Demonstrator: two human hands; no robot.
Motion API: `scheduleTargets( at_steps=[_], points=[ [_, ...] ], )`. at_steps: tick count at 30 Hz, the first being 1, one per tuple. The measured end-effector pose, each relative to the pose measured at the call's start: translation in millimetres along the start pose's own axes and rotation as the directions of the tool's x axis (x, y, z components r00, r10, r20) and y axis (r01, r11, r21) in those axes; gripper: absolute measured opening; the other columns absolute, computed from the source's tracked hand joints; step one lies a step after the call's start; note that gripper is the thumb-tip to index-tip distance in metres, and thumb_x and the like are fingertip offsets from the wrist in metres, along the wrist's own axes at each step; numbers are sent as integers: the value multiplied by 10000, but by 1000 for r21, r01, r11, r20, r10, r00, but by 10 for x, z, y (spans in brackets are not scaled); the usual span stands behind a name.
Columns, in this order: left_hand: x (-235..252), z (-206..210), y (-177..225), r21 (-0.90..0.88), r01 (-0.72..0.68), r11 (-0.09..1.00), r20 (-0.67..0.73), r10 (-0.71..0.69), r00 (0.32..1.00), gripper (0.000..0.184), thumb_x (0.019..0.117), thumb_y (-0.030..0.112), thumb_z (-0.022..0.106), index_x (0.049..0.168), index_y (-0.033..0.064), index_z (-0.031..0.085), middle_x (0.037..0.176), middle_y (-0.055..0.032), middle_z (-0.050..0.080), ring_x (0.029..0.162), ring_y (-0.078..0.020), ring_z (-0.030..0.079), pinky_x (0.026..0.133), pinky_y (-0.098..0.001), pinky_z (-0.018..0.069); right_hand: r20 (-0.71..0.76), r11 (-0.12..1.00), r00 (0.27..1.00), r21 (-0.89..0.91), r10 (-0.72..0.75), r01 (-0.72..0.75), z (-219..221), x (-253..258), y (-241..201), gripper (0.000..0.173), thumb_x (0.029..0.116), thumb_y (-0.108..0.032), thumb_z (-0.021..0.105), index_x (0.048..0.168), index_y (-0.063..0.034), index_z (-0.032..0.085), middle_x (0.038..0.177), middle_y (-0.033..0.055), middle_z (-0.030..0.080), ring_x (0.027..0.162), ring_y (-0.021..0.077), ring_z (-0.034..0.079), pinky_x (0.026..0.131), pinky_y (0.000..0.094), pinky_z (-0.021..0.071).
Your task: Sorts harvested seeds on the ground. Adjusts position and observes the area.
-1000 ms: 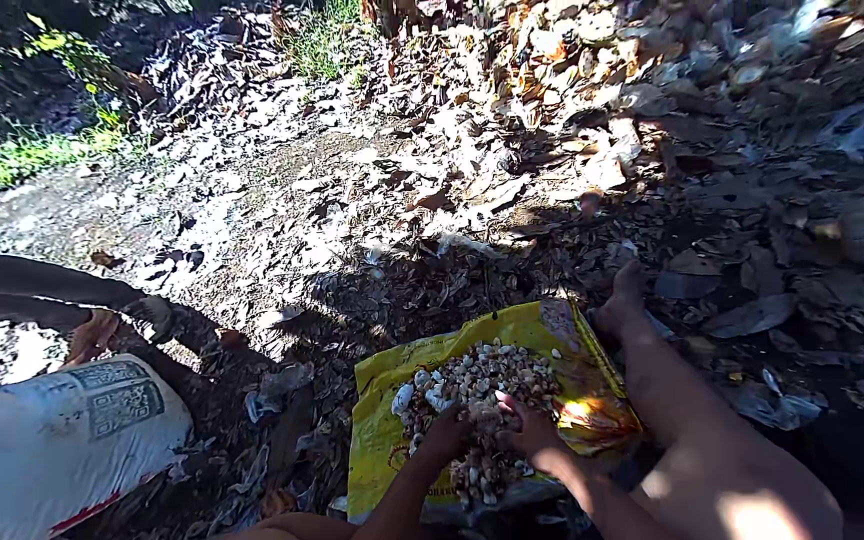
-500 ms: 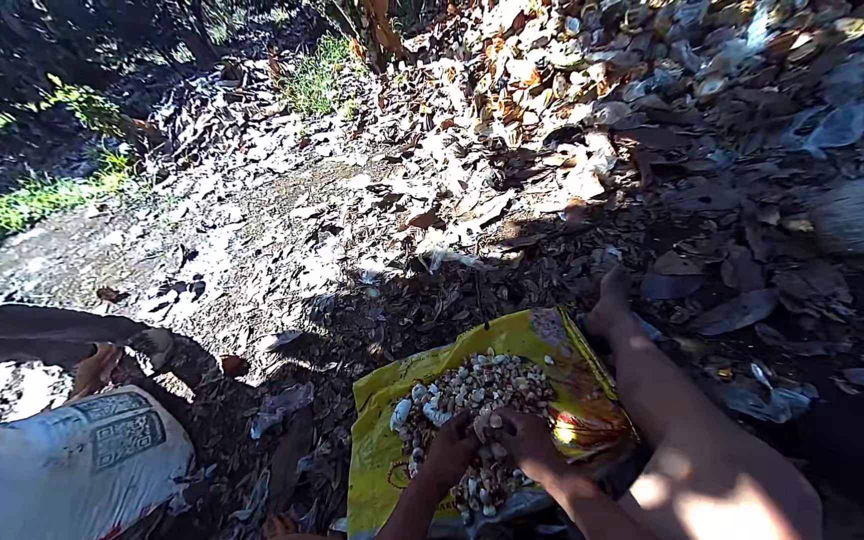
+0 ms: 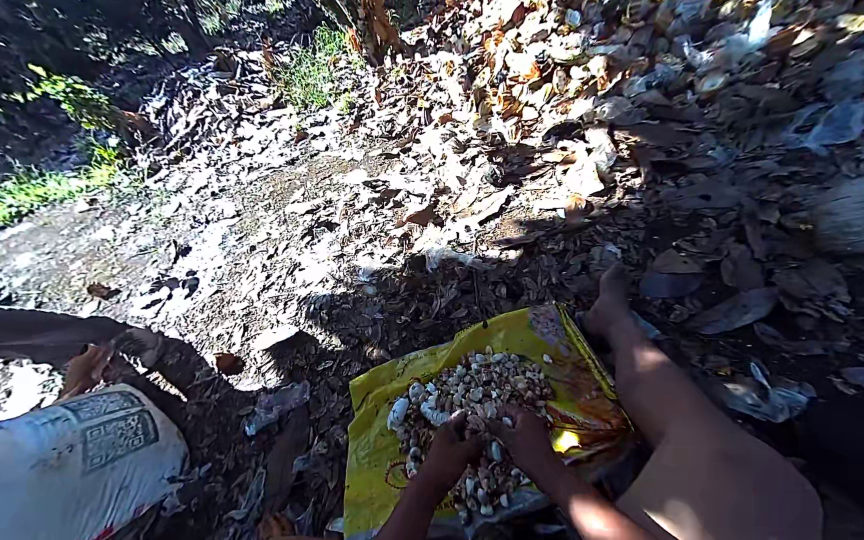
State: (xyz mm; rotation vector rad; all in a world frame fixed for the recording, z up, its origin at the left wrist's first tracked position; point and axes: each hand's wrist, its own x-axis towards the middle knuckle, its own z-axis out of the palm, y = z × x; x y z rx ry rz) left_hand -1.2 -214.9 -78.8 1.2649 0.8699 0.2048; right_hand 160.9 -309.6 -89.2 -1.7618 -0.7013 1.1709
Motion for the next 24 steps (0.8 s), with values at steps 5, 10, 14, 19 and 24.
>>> scheduleTargets(
  at_steps=[5,10,14,19,24],
  points=[
    [43,-18,-20,42,-29,999,-96,33,995,190,964,121,699,1123,18,685,903,-89,720,725,-173,682,693,-351,596,70,1000,997,-15,12,-11,-11,3,29,306,1041,-326,608,1126,-56,725,917,90,704,771,179,653,751,411,551],
    [53,-88,42,339,-40,940,-81,72,994,173,938,191,729,1085,99,738,906,-11,743,791,-119,700,777,-356,596,224,997,974,-64,-19,34,-43,11,43,724,943,-519,686,1550,-191,467,1430,141,595,1129,256,674,967,506,555],
    [19,-26,113,466,11,885,-51,15,999,305,905,318,770,1155,150,724,1000,30,754,905,-83,713,878,-363,597,189,998,982,-48,-21,31,-6,12,49,455,985,-429,660,1328,-134,610,1050,110,706,863,223,703,794,467,598],
    [25,2,107,447,-37,894,-22,52,998,222,924,255,761,1114,144,730,973,30,747,807,-80,694,787,-314,593,118,992,990,93,75,-87,-23,40,66,256,1032,-282,624,1133,-50,663,837,96,658,654,192,635,618,392,567],
    [77,-29,46,98,-36,994,-119,48,992,160,948,101,712,1077,23,659,904,-94,720,734,-201,704,688,-371,618,57,907,977,363,206,-213,-68,52,79,204,1031,-184,626,1127,-11,675,783,123,676,547,195,612,517,354,550]
  ],
)
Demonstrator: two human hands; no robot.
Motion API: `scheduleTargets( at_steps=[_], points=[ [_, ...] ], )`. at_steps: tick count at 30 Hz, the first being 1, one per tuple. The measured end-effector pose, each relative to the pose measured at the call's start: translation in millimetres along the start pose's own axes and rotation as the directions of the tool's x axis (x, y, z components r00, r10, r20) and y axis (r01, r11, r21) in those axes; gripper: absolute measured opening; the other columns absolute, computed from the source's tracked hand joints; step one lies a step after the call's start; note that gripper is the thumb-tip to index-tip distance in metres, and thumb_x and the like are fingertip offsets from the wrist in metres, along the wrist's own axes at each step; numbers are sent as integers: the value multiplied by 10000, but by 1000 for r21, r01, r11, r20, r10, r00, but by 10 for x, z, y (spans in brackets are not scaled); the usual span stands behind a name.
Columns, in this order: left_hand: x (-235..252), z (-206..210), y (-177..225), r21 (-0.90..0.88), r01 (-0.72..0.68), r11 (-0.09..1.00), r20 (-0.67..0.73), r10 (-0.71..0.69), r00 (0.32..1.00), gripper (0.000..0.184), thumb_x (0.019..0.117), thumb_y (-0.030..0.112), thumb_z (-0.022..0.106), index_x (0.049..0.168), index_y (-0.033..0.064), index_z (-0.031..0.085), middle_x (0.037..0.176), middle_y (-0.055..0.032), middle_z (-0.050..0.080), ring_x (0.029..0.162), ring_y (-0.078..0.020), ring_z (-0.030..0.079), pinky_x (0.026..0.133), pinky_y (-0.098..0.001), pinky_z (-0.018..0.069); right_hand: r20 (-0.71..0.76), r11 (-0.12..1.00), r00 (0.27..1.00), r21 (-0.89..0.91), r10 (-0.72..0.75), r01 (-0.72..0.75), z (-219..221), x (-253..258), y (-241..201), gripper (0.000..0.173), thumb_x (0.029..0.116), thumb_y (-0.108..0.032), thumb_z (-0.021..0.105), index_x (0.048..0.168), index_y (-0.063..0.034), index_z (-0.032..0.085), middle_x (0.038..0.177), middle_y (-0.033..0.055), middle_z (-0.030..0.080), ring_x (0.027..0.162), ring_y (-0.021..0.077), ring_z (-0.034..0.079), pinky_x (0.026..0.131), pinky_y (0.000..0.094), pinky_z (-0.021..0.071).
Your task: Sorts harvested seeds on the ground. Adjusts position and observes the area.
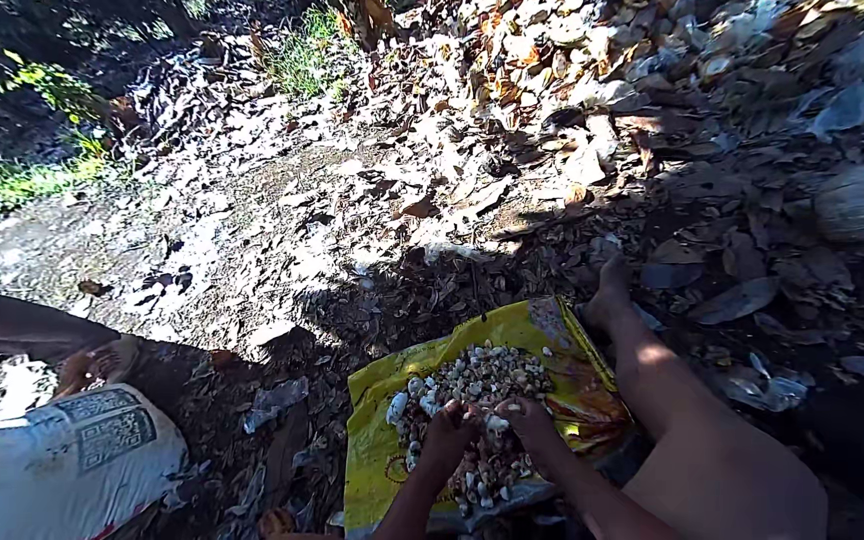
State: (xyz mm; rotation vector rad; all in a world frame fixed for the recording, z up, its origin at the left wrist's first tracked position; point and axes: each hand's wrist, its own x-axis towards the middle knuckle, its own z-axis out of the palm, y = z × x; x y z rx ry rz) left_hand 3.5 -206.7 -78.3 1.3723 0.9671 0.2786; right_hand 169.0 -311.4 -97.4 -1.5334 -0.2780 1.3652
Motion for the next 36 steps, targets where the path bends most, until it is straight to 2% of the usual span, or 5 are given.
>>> scheduleTargets(
  at_steps=[6,17,26,32,36],
  points=[
    [-12,-85,60,-295,109,949,29,-105,994,252,1037,147,598,1246,6,594,984,-161,697,744,-250,701,661,-394,618,207,987,965,59,-160,151,-54,-54,-82,591,876,-53,634,1460,-95,552,1407,76,625,1220,177,633,975,372,561],
    [-42,-32,152,-9,130,992,231,-124,965,379,1085,231,496,1415,46,498,1043,-91,693,798,-188,697,726,-368,612,234,944,970,-298,-70,140,8,-13,24,371,930,-383,753,1056,-39,690,761,75,678,581,182,630,602,400,576],
    [42,-117,96,363,48,931,238,-142,961,494,980,318,690,1398,79,577,1078,-75,730,890,-176,726,842,-399,616,248,864,967,-474,-53,169,-8,7,103,307,979,-344,659,1052,-51,714,868,94,711,785,211,696,795,478,584],
    [48,-190,168,348,71,935,316,-188,930,273,994,268,685,1158,50,659,879,-77,743,721,-197,732,646,-371,623,304,870,951,-451,-60,200,-23,26,115,376,1061,-369,535,939,-37,660,735,63,613,651,184,609,679,411,543],
    [30,-185,132,330,55,942,287,-156,945,249,1004,275,662,1113,52,672,877,-51,724,760,-168,708,725,-367,604,297,866,952,-452,-78,212,-21,21,20,324,1008,-297,639,1172,-20,679,1023,133,709,928,226,694,888,466,569]
  ],
)
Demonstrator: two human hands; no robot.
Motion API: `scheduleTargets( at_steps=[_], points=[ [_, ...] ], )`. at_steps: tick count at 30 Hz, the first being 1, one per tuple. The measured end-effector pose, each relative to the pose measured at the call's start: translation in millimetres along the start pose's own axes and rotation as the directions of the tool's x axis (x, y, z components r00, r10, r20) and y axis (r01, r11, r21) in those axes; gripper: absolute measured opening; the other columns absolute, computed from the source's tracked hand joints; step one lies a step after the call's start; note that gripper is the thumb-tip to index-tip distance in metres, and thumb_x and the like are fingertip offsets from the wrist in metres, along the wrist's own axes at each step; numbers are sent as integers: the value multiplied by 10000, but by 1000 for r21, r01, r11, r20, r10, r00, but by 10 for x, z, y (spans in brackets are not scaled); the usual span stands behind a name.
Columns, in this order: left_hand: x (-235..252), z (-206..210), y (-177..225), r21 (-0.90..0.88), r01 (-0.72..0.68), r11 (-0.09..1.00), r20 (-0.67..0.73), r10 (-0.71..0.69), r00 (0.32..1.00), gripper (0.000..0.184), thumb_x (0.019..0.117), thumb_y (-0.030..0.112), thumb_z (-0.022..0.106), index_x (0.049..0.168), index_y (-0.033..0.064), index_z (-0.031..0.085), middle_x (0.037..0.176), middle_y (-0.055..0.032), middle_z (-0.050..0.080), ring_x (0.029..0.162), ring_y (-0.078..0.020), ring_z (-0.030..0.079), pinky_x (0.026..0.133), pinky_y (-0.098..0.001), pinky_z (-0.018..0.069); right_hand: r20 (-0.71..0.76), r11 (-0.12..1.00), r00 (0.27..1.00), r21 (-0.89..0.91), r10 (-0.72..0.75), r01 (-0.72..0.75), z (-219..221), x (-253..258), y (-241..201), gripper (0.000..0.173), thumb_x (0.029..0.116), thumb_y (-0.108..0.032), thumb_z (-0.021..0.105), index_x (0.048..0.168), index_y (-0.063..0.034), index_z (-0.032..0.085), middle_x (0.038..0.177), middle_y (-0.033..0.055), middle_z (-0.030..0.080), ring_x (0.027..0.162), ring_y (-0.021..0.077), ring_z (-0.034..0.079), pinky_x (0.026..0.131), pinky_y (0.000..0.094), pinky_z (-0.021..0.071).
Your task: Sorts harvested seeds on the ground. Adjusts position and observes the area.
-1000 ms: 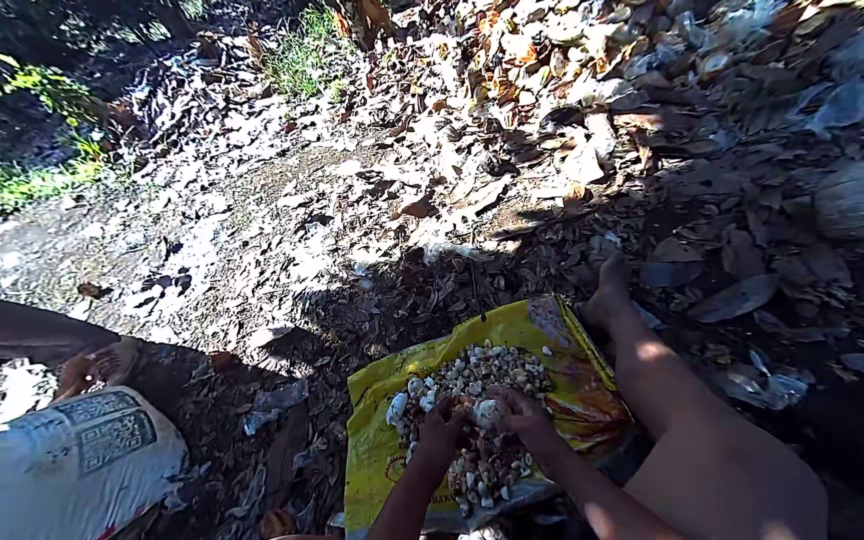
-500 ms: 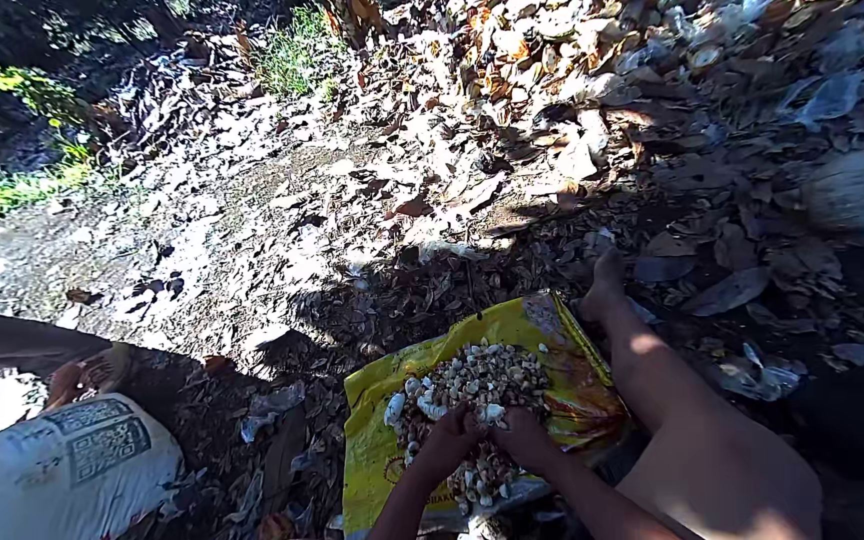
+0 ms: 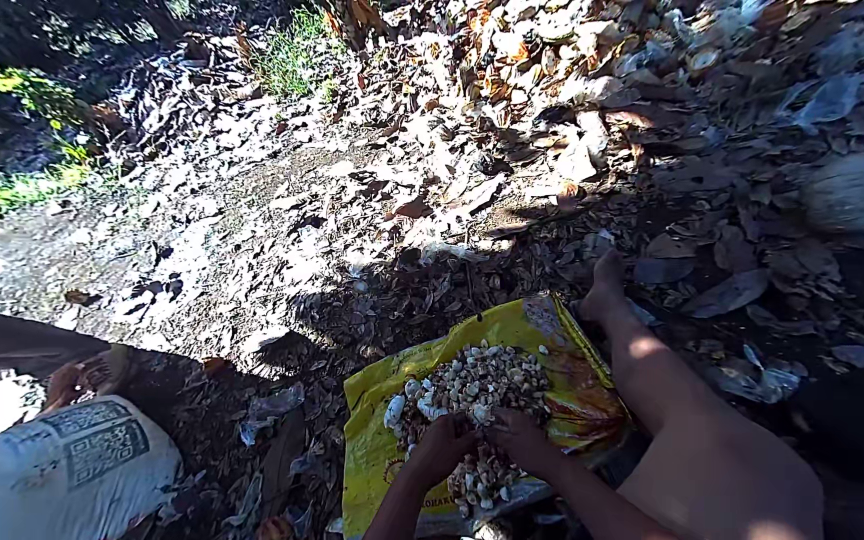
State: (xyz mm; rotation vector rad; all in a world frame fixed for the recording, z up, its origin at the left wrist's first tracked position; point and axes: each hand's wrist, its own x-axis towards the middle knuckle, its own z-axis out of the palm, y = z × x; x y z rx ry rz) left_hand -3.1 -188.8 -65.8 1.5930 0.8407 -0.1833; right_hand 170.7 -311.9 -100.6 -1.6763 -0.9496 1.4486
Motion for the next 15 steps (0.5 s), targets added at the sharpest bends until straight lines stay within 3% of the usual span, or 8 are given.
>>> scheduleTargets(
  at_steps=[2,4,7,11,15],
  points=[
    [-1,36,31,-59,-7,998,-70,3,998,223,1004,215,657,1134,34,663,898,-65,732,776,-179,721,740,-373,619,-30,1000,1000,-23,1,-2,12,-20,-44,388,925,-296,725,1226,-65,642,1090,118,703,993,225,692,915,479,566],
    [26,87,48,-145,0,989,-145,-21,989,214,989,155,672,1140,6,646,913,-101,736,788,-220,743,746,-408,646,-54,992,998,-123,35,-42,20,-74,-143,636,862,-380,791,1389,-122,544,1214,121,681,1097,252,679,978,512,552],
    [66,140,62,-123,49,991,-219,-76,973,228,943,179,736,1089,19,664,915,-92,743,803,-215,752,780,-420,655,-50,944,996,-321,71,-84,43,-128,-280,780,887,-418,757,1528,-147,405,1297,168,656,1171,335,660,1003,580,524],
    [81,199,30,-24,84,996,-234,-87,968,232,916,235,756,1048,56,689,870,-49,743,778,-170,737,770,-405,640,-19,884,999,-467,27,-33,87,-117,-250,661,912,-443,736,1440,-110,521,1285,148,660,1157,326,662,1004,571,528],
    [81,200,41,9,70,998,-256,-66,965,219,912,237,751,1030,64,689,837,-38,727,756,-158,715,752,-394,619,14,838,1000,-545,27,-15,117,-151,-266,570,973,-535,625,1288,-61,591,1221,151,669,1105,331,679,949,588,547]
  ],
)
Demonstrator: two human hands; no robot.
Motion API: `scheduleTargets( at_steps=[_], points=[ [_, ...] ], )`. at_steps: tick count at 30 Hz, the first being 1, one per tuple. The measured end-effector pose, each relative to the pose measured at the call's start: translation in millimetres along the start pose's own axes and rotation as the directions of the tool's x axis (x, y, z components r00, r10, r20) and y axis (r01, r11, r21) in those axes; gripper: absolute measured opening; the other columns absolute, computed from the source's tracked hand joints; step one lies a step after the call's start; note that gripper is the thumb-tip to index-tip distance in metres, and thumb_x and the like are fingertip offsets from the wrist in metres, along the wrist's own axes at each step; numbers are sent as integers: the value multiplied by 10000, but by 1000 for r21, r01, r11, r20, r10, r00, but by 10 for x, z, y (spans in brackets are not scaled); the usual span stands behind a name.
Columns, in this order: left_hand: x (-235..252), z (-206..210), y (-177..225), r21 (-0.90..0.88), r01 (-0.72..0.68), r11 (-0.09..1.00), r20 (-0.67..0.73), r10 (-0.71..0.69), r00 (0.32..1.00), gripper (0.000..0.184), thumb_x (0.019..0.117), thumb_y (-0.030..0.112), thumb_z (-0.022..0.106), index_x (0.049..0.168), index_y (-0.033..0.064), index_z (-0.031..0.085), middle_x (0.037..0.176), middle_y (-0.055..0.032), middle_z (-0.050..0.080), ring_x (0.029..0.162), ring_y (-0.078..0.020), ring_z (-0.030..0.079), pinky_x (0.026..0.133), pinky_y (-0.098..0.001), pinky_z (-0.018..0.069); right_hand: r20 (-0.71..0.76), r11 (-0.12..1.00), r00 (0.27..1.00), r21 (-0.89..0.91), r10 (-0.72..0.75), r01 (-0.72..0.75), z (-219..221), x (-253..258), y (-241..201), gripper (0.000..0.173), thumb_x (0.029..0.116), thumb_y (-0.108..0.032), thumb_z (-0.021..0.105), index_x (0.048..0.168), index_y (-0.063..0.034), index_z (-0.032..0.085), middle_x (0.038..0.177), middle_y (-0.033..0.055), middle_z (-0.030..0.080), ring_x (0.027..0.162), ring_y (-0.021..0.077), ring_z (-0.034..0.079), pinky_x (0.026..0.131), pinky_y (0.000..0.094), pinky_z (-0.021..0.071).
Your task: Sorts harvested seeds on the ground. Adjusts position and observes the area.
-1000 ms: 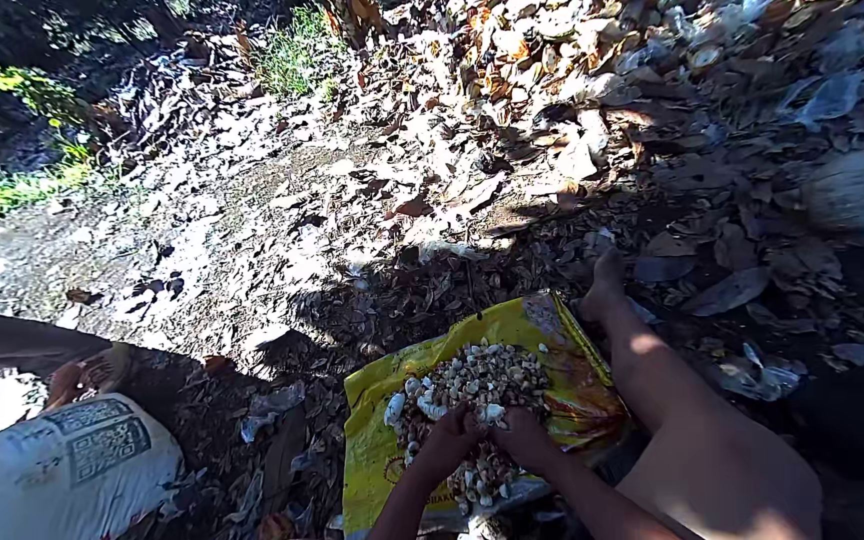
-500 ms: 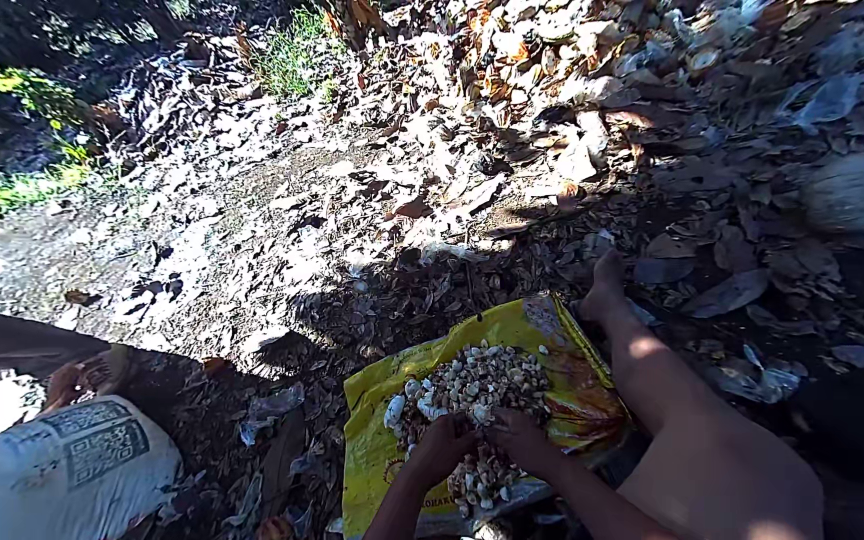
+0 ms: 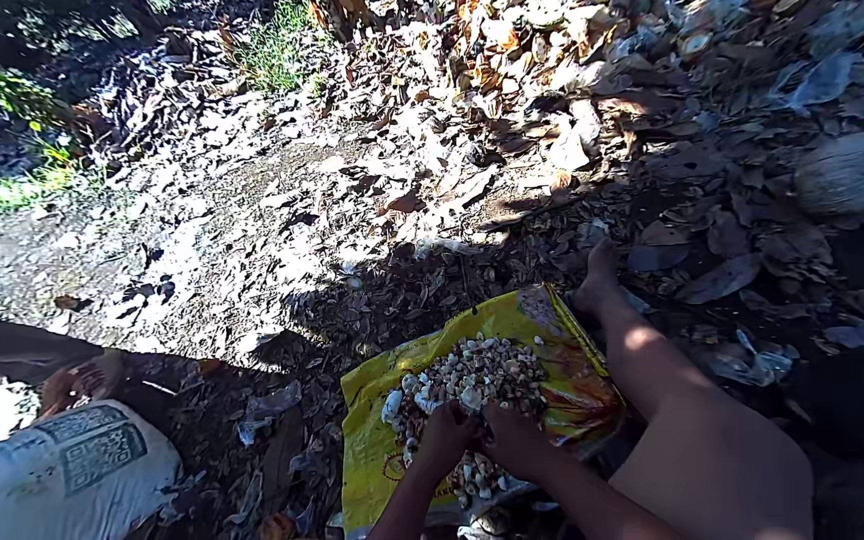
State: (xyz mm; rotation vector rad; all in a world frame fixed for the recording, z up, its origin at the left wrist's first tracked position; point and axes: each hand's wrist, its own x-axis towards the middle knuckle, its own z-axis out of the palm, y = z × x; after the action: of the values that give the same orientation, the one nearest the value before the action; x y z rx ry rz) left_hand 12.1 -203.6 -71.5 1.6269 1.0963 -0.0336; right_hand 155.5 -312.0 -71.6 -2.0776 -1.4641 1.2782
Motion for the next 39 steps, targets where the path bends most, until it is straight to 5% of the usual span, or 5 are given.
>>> scheduleTargets(
  at_steps=[14,18,30,37,39],
  points=[
    [-34,44,54,-250,26,968,28,-20,999,186,996,115,650,1119,-21,622,920,-142,740,763,-265,756,704,-454,665,-30,978,997,191,-74,78,74,93,200,366,1034,-388,530,1218,-94,646,1041,123,706,1004,279,694,927,542,550],
    [-59,46,44,-289,37,957,21,-33,999,175,999,100,633,1113,-30,609,898,-153,733,718,-278,746,656,-451,660,-45,939,999,341,-28,41,79,113,169,421,999,-323,583,1374,-132,579,1080,109,720,1000,254,708,932,533,561],
    [15,45,20,35,29,999,-20,-28,999,168,895,180,732,1008,65,682,810,-60,740,661,-203,732,633,-420,648,-62,934,996,356,63,-37,69,98,158,257,925,-316,670,1064,-100,684,922,84,703,888,238,694,830,526,567],
    [24,-32,-25,167,32,985,47,-40,998,228,954,283,694,1053,78,679,846,-34,735,712,-165,722,700,-399,631,-121,940,992,340,46,-2,30,103,146,831,899,-378,744,1614,-267,334,1338,84,663,1144,250,684,1008,513,549],
    [10,-66,8,278,23,960,133,-63,989,249,974,315,665,1089,95,690,888,-26,737,776,-158,722,768,-411,619,-93,965,995,257,-28,51,21,113,192,741,938,-398,702,1602,-336,380,1482,57,572,1304,229,596,1106,494,484]
  ],
)
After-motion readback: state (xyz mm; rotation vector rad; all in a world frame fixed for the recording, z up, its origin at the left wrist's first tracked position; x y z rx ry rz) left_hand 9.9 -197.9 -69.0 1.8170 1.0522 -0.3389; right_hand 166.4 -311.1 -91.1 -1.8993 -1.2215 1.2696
